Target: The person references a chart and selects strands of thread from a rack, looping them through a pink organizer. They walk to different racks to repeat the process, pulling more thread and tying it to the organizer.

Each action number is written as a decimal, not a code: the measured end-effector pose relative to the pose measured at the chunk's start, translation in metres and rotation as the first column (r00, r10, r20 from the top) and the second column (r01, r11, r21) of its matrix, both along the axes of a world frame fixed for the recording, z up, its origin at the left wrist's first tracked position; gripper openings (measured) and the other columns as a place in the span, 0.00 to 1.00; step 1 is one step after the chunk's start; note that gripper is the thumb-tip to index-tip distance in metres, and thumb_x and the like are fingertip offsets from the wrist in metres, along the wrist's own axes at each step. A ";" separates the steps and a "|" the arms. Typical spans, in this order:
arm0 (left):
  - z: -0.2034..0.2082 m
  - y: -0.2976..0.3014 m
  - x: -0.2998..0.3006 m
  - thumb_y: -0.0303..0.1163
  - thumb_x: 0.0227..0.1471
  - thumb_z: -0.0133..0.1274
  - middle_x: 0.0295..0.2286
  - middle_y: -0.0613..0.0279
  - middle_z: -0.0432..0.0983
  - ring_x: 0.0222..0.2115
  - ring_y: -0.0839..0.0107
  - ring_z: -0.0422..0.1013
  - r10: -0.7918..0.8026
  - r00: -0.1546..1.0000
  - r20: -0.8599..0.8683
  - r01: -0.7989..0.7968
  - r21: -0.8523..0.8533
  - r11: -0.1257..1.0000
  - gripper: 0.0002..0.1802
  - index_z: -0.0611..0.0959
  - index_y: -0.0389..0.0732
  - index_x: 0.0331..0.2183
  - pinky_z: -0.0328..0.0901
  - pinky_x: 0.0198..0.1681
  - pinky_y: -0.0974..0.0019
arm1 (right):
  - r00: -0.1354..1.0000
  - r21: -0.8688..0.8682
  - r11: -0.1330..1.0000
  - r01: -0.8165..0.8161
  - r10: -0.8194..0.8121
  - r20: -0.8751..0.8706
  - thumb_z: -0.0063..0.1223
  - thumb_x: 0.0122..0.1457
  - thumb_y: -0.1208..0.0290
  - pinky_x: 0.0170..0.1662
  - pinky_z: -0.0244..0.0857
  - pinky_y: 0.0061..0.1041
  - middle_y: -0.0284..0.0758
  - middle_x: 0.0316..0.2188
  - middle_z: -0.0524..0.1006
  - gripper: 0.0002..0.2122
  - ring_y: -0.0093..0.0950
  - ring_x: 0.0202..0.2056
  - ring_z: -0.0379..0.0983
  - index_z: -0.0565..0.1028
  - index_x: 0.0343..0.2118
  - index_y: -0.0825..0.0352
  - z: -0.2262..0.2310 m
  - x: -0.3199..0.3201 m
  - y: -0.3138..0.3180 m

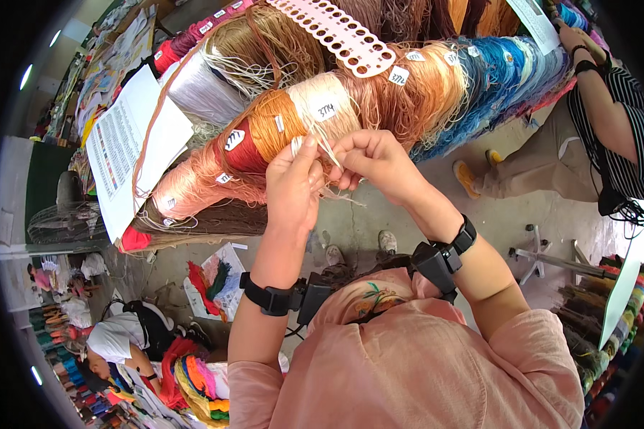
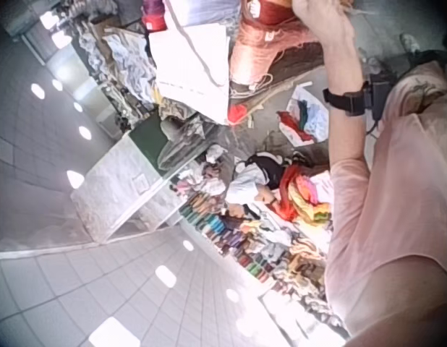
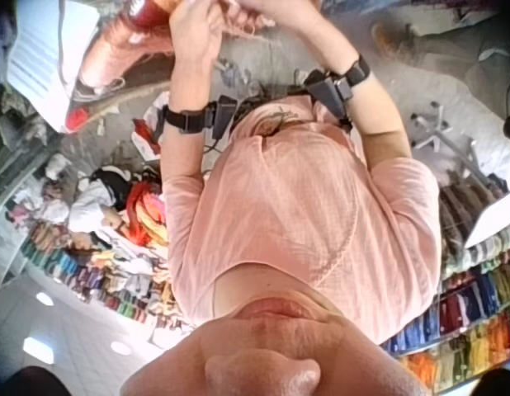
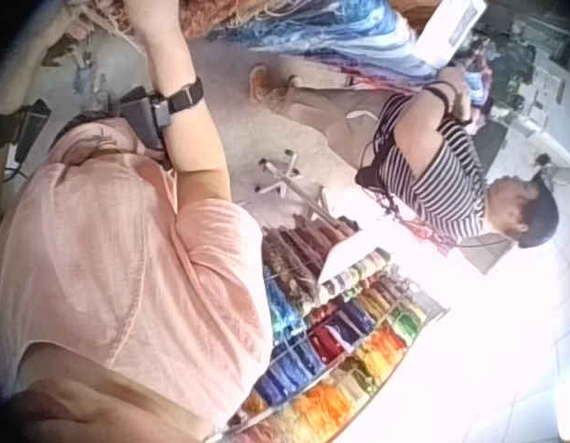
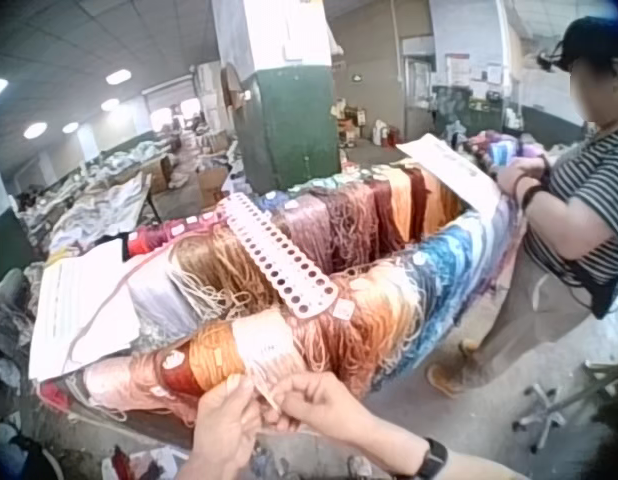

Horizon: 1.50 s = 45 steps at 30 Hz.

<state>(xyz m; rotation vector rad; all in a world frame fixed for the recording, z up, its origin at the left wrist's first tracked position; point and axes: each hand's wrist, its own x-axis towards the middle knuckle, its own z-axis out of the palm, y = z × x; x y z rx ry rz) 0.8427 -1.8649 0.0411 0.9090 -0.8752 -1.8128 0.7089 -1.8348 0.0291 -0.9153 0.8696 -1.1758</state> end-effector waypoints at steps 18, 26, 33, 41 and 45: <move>-0.221 0.391 0.391 0.33 0.38 0.44 0.17 0.59 0.70 0.19 0.66 0.67 -0.696 -0.277 0.663 -0.244 0.652 0.718 0.08 0.76 0.41 0.21 0.60 0.20 0.63 | 0.907 -0.257 0.934 0.248 -0.317 -0.278 0.47 0.44 0.79 0.21 0.60 0.13 0.28 0.15 0.71 0.03 0.13 0.17 0.65 0.72 0.22 0.72 -0.019 0.014 -0.022; -0.213 0.282 0.294 0.36 0.37 0.49 0.19 0.60 0.70 0.18 0.71 0.65 -0.132 0.022 0.991 -0.357 0.131 0.925 0.12 0.75 0.36 0.21 0.57 0.21 0.66 | 0.799 -0.335 0.895 0.294 -0.423 -0.428 0.46 0.44 0.80 0.19 0.57 0.12 0.29 0.15 0.70 0.04 0.14 0.16 0.65 0.72 0.23 0.71 -0.014 0.026 -0.030; -0.062 0.074 0.104 0.31 0.47 0.42 0.15 0.73 0.60 0.14 0.84 0.55 0.168 0.983 -0.068 -0.146 0.253 0.956 0.10 0.69 0.36 0.32 0.52 0.17 0.79 | 0.958 -0.133 0.952 0.276 -0.283 -0.038 0.46 0.45 0.79 0.17 0.52 0.10 0.26 0.15 0.68 0.03 0.11 0.15 0.59 0.72 0.22 0.71 -0.014 0.015 -0.020; 0.012 0.026 0.034 0.28 0.48 0.40 0.09 0.76 0.56 0.09 0.86 0.49 -0.153 0.951 -0.267 0.160 0.004 0.987 0.10 0.74 0.33 0.30 0.45 0.13 0.80 | 0.983 -0.088 0.979 0.182 -0.183 -0.002 0.48 0.45 0.79 0.23 0.59 0.12 0.31 0.19 0.72 0.03 0.14 0.20 0.66 0.72 0.23 0.72 -0.008 0.009 -0.016; 0.015 0.005 0.018 0.30 0.48 0.40 0.13 0.65 0.68 0.12 0.75 0.63 0.220 0.766 0.604 0.209 -0.557 0.804 0.12 0.73 0.36 0.34 0.59 0.18 0.73 | 0.969 -0.185 0.977 0.105 -0.142 -0.201 0.48 0.45 0.79 0.21 0.60 0.13 0.30 0.16 0.71 0.03 0.14 0.18 0.65 0.72 0.22 0.73 -0.004 0.014 -0.017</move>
